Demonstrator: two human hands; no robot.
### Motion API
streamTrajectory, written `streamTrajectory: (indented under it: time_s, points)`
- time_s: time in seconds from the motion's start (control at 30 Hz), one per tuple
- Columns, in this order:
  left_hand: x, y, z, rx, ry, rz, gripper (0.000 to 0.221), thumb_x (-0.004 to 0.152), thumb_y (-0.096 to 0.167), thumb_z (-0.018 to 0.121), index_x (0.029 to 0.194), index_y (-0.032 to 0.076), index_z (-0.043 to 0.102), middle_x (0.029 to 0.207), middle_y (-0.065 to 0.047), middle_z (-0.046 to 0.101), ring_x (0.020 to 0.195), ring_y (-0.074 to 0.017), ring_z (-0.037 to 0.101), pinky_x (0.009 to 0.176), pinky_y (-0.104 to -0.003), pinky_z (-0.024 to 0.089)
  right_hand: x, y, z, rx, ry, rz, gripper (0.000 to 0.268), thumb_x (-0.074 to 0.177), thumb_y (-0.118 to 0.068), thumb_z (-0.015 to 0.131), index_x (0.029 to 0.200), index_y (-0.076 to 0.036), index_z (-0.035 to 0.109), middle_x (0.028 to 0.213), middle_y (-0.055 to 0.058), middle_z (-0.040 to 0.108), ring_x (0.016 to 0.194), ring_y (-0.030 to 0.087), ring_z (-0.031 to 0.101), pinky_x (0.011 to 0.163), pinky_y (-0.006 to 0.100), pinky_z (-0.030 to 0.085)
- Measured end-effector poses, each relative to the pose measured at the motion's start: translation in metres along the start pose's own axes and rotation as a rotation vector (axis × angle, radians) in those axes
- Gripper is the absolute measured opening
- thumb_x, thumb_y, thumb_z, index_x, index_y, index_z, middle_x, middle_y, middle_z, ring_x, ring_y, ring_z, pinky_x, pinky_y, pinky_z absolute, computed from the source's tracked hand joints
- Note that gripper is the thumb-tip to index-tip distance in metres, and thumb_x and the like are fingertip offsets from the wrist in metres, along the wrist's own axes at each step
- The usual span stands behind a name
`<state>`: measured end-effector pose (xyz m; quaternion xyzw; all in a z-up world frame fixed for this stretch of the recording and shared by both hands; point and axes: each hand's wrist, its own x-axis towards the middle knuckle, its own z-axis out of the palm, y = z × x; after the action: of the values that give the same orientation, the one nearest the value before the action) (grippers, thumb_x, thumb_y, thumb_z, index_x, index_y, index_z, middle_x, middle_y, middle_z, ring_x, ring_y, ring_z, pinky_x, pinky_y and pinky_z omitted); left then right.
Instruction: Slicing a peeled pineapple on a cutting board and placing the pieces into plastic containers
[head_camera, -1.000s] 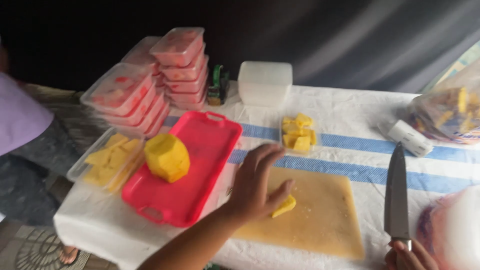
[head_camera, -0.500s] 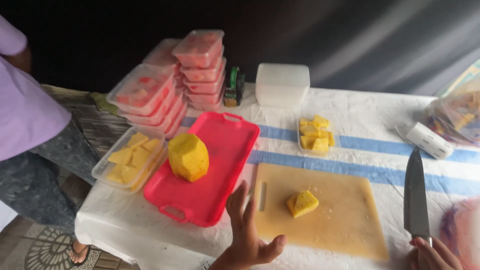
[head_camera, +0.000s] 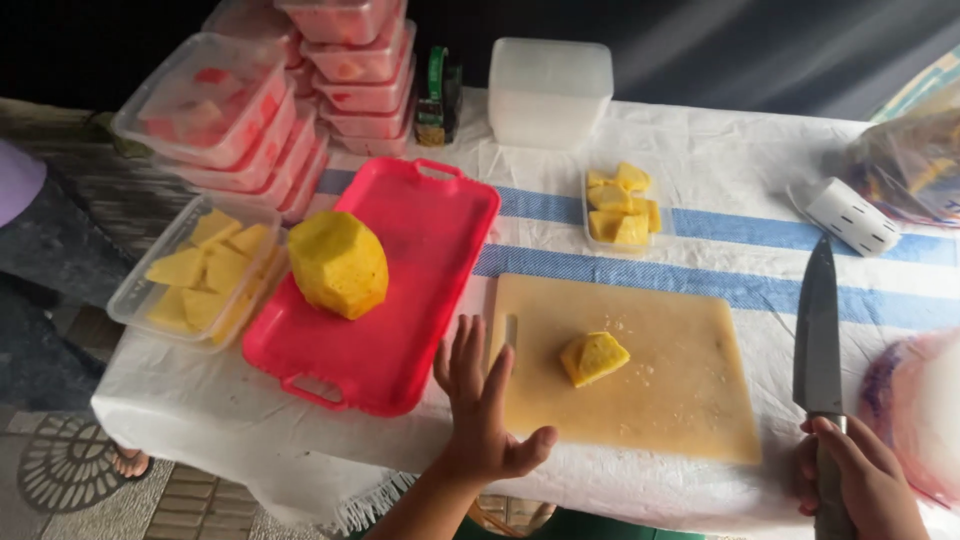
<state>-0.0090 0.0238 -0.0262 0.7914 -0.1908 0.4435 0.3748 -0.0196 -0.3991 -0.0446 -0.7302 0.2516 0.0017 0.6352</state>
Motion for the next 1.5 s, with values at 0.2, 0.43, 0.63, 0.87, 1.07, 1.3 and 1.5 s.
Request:
streamTrajectory:
  time_s: [0.2, 0.43, 0.63, 0.87, 1.07, 1.3, 1.5]
  points:
    - [-0.003, 0.002, 0.002, 0.041, -0.047, 0.018, 0.076, 0.103, 0.067, 0.038, 0.158, 0.016, 0.036, 0.167, -0.027, 0.029, 0.159, -0.0487, 0.027, 0.131, -0.064, 0.008, 0.002, 0.006, -0.002, -0.012, -0.011, -0.052, 0.026, 0.116, -0.020, 0.053, 0.112, 0.006, 0.053, 0.068, 0.030, 0.044, 0.042, 0.046, 0.041, 0.037, 0.053, 0.034]
    - [-0.001, 0.001, 0.006, 0.075, -0.045, -0.059, 0.078, 0.103, 0.063, 0.041, 0.162, 0.013, 0.030, 0.170, -0.029, 0.018, 0.162, -0.0504, 0.014, 0.129, -0.068, 0.002, 0.006, 0.015, 0.000, 0.007, 0.027, -0.098, 0.028, 0.117, -0.018, 0.052, 0.108, 0.008, 0.055, 0.066, 0.030, 0.041, 0.037, 0.044, 0.037, 0.033, 0.052, 0.033]
    - [0.032, -0.018, -0.002, 0.234, 0.031, 0.008, 0.087, 0.090, -0.013, 0.049, 0.161, 0.013, 0.007, 0.159, -0.051, 0.004, 0.153, -0.0698, 0.010, 0.122, -0.081, 0.013, -0.009, -0.005, 0.010, -0.007, 0.043, -0.096, 0.025, 0.114, -0.013, 0.055, 0.104, 0.010, 0.055, 0.061, 0.030, 0.042, 0.038, 0.044, 0.041, 0.036, 0.045, 0.029]
    - [0.128, -0.052, -0.049, 0.824, -0.194, 0.096, 0.093, 0.095, -0.016, 0.064, 0.160, 0.017, 0.008, 0.158, -0.052, 0.006, 0.151, -0.0747, 0.013, 0.115, -0.090, 0.004, 0.005, 0.007, -0.003, 0.009, -0.016, -0.064, 0.027, 0.116, -0.016, 0.053, 0.109, 0.010, 0.053, 0.066, 0.032, 0.042, 0.039, 0.048, 0.040, 0.036, 0.052, 0.034]
    - [0.140, -0.055, -0.056, 1.042, -0.457, 0.110, 0.093, 0.102, 0.011, 0.071, 0.165, 0.029, 0.005, 0.164, -0.043, 0.012, 0.150, -0.0688, 0.018, 0.107, -0.089, 0.015, -0.004, -0.005, 0.012, 0.076, -0.014, -0.103, 0.027, 0.116, -0.012, 0.052, 0.106, 0.013, 0.052, 0.064, 0.033, 0.038, 0.042, 0.047, 0.039, 0.041, 0.046, 0.026]
    - [0.133, -0.047, -0.057, 1.176, -0.584, 0.077, 0.084, 0.111, 0.011, 0.059, 0.166, 0.031, -0.002, 0.169, -0.038, 0.006, 0.151, -0.0644, 0.000, 0.107, -0.085, -0.004, 0.008, 0.002, 0.002, 0.036, -0.053, -0.035, 0.027, 0.114, -0.016, 0.054, 0.108, 0.010, 0.053, 0.068, 0.031, 0.042, 0.042, 0.047, 0.039, 0.036, 0.055, 0.033]
    - [0.116, -0.056, -0.050, 0.916, -0.311, 0.119, 0.092, 0.097, -0.010, 0.061, 0.164, 0.026, 0.010, 0.163, -0.043, 0.015, 0.146, -0.0745, 0.019, 0.106, -0.092, 0.011, 0.016, 0.009, -0.001, 0.049, -0.082, -0.028, 0.028, 0.114, -0.021, 0.054, 0.107, 0.006, 0.053, 0.067, 0.029, 0.043, 0.045, 0.042, 0.039, 0.036, 0.053, 0.035]
